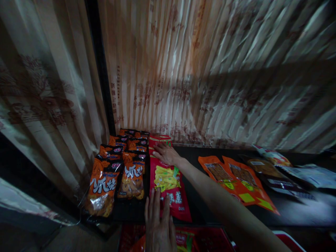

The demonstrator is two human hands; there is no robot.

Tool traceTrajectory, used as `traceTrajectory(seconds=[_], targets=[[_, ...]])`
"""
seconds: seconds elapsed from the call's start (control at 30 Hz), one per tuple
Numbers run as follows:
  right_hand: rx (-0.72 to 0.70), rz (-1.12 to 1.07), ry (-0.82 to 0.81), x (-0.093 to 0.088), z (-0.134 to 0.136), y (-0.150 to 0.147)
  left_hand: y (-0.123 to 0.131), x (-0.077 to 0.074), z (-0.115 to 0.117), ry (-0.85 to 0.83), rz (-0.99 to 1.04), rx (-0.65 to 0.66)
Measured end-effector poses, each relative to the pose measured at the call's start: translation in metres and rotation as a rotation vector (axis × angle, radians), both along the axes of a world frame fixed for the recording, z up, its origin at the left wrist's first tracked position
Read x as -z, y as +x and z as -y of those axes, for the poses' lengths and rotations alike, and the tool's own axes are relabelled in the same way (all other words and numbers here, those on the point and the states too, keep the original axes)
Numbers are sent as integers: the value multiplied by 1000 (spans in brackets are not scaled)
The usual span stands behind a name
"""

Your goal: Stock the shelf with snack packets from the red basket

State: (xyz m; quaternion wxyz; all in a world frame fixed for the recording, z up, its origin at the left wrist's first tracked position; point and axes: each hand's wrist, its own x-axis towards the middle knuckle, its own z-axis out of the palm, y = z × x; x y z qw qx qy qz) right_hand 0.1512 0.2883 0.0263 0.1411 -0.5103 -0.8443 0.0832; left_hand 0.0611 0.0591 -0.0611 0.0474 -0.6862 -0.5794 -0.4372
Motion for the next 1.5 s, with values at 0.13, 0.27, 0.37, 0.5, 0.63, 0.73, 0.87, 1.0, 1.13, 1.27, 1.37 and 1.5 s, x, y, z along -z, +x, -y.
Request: traceTrajectory(seconds=[0.13, 0.27, 0.37, 0.5, 0.63, 0.73, 0.87, 1.0, 1.13, 1.27, 1.37, 1.5], targets=[[1, 127, -112, 5, 0, -3, 0, -2, 1, -8, 7, 3], [19, 130, -129, 2, 3, -3, -1, -3, 1, -14, 4, 6], [27, 154, -35, 0, 7, -3, -2, -2, 1, 5, -20, 24], [-4, 164, 63, -5, 8, -6, -1, -1, 1, 7, -14, 20], [24, 135, 92, -12, 3, -7, -3, -2, 1, 16, -56, 7], [50, 128, 89, -14, -5, -8, -6, -1, 1, 37, -114, 9], [76, 85, 92, -13, -14, -11, -9, 2, 1, 44, -141, 5], [80, 19, 97, -14, -17, -14, -7, 0, 0, 21, -98, 16], [107, -20, 120, -17, -15, -13, -6, 0, 1, -6, -73, 24], [158, -29, 188, -16, -15, -15, -5, 6, 1, -12, -69, 14], [181, -29, 235, -16, -18, -18, -2, 8, 0, -11, -29, 8], [194, -37, 288, -20, -23, -20, 4, 5, 0, -28, 39, -11]])
